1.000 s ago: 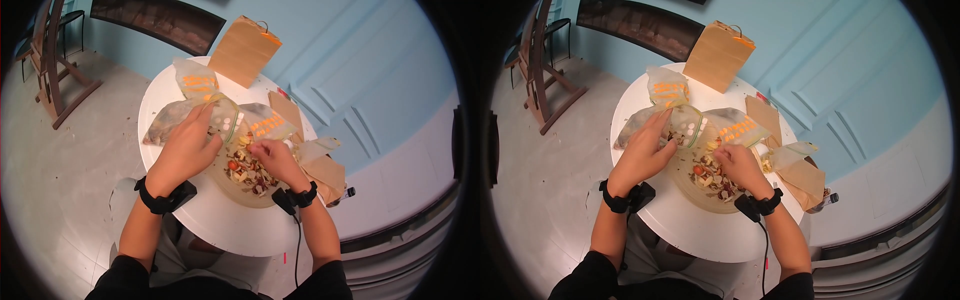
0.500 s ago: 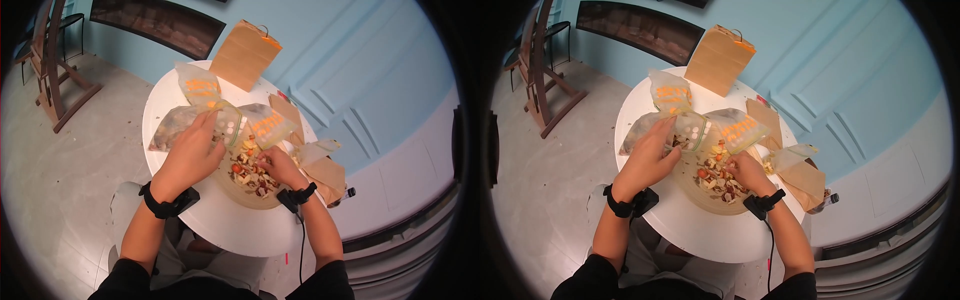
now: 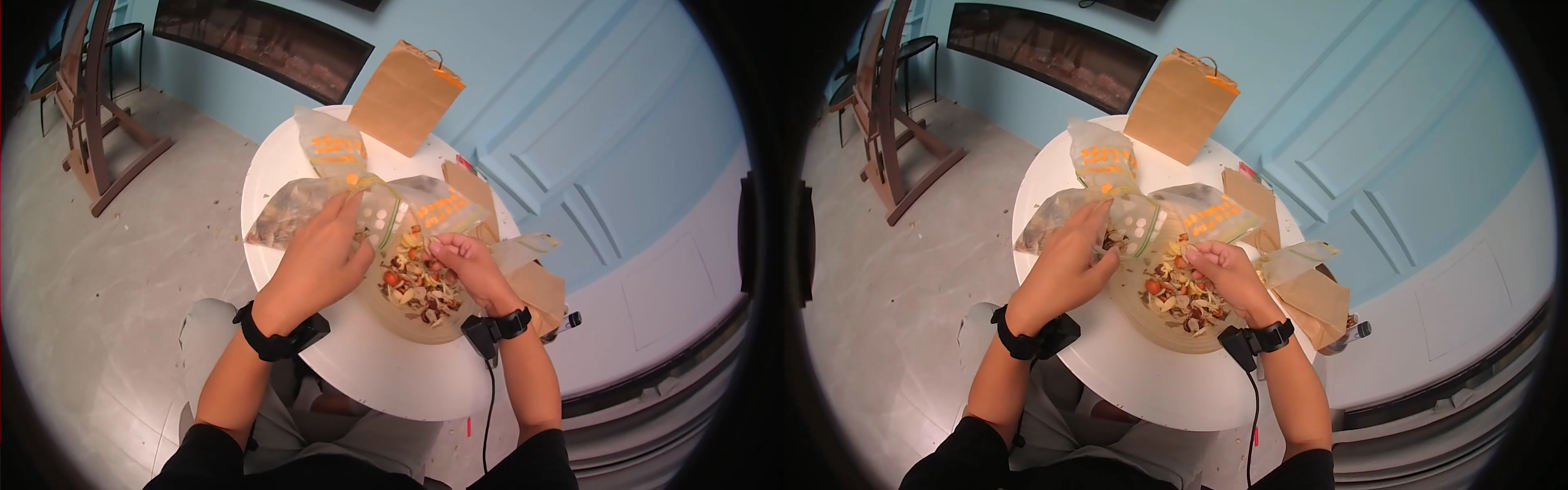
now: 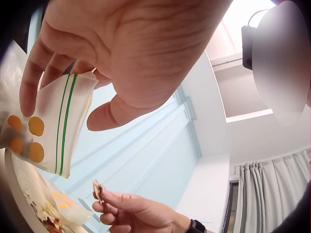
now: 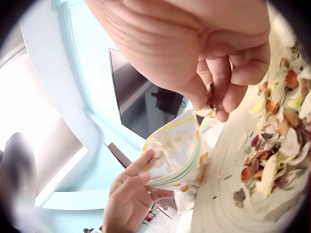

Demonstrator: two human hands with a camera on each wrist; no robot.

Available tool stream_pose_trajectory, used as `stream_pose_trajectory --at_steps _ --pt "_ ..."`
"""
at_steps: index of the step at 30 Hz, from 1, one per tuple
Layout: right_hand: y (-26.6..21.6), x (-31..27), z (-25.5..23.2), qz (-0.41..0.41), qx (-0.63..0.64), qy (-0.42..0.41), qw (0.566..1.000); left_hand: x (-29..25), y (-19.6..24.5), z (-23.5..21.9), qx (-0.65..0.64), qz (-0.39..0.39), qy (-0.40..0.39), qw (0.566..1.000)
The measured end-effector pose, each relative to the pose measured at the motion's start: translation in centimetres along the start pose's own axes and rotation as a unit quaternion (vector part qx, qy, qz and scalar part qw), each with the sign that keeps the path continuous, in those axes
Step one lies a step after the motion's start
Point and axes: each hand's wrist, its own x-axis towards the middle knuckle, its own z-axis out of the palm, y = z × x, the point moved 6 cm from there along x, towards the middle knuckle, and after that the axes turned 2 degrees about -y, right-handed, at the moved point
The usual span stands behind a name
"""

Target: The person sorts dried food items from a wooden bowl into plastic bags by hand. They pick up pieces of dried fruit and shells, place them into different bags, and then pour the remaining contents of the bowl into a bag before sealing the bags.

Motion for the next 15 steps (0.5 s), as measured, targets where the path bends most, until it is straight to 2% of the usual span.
stream_pose_trajectory --at_steps 3,6,9,12,14,15 --pt "-1.7 0.8 1.1 -0.021 -0.01 -0.047 0.999 0.1 -0.2 0.9 0.018 0.021 0.008 1.0" --pt "-5.1 0.7 4.3 -0.023 -0.028 -0.016 0.999 0.5 0.8 0.7 -0.024 -0.001 -0.002 1.0" --pt "-6.2 0.9 3.8 -0.071 -0.159 0.0 0.985 0.6 0.6 0.6 -0.026 0.005 0.004 1.0" --pt "-2.3 2.6 -0.8 -0.135 -0.325 0.022 0.936 0.4 0.0 0.1 -0.028 -0.004 0.017 0.999" --pt "-0.1 1.9 -3.1 -0.031 -0.483 0.06 0.873 0.4 -0.5 -0.2 -0.029 -0.011 0.031 0.999" --pt "1.1 1.5 -4.3 -0.038 -0.497 0.078 0.864 0.5 -0.6 -0.2 -0.03 -0.013 0.034 0.999"
